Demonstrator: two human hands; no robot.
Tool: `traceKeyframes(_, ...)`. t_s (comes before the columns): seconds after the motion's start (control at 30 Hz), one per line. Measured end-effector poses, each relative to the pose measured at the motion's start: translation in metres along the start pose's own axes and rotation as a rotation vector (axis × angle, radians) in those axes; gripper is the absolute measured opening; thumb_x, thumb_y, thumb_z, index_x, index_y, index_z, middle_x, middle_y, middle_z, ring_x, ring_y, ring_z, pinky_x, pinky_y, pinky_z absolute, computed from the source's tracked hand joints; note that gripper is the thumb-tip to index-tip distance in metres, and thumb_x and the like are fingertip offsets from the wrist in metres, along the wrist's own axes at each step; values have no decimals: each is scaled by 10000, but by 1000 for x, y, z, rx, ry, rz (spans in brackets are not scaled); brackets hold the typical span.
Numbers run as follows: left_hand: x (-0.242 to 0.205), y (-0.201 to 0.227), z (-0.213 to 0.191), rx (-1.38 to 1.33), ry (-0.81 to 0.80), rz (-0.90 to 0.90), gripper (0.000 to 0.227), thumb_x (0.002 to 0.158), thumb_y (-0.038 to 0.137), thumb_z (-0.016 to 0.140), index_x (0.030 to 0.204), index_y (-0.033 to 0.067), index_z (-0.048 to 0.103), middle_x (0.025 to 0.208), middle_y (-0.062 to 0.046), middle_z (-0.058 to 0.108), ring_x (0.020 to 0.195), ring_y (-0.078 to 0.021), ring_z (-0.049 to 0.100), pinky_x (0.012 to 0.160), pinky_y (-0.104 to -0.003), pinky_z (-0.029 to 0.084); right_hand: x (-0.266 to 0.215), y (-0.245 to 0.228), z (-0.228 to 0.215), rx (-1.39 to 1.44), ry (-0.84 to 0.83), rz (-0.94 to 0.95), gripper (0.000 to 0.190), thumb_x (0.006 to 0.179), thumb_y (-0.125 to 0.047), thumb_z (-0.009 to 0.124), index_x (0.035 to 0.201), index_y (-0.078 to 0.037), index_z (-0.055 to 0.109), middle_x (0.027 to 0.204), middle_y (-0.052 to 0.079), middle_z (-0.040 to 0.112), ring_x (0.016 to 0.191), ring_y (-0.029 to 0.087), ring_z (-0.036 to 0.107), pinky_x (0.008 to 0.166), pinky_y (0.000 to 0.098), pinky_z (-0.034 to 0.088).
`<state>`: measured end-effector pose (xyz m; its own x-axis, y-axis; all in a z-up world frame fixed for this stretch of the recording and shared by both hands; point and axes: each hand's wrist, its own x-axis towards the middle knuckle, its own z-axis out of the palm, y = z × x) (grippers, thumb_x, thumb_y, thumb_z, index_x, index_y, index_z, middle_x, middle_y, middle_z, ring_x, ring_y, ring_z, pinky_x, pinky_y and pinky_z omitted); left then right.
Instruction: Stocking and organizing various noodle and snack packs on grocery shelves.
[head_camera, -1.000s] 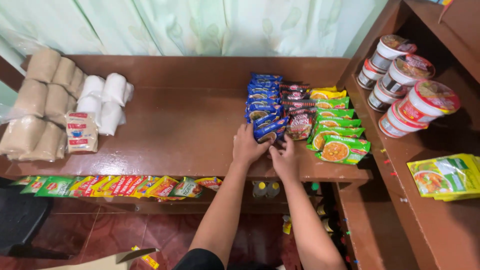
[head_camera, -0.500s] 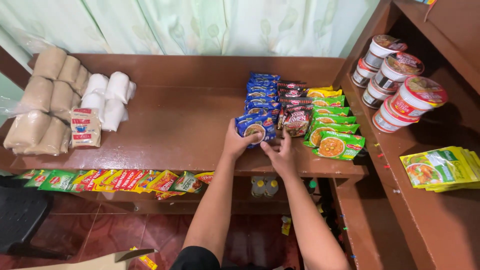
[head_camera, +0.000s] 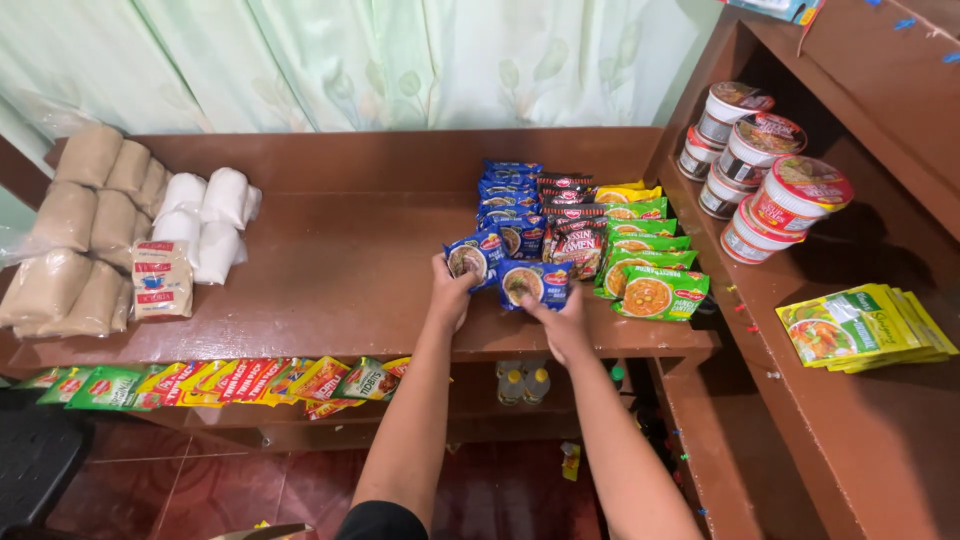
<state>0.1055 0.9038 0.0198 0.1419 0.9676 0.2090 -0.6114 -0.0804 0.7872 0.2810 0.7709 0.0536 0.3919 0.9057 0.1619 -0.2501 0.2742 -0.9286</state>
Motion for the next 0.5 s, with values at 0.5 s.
traceKeyframes(0.5, -18, 63, 32, -143, -25, -284, 381, 933, 196, 713, 1284, 146, 575, 1172, -30, 690, 1010, -171, 687, 851, -414, 568, 10, -20, -27, 616, -52, 320, 593, 859, -94, 748, 1395, -99, 497, 1340, 124, 642, 1262, 308, 610, 1081, 525, 499)
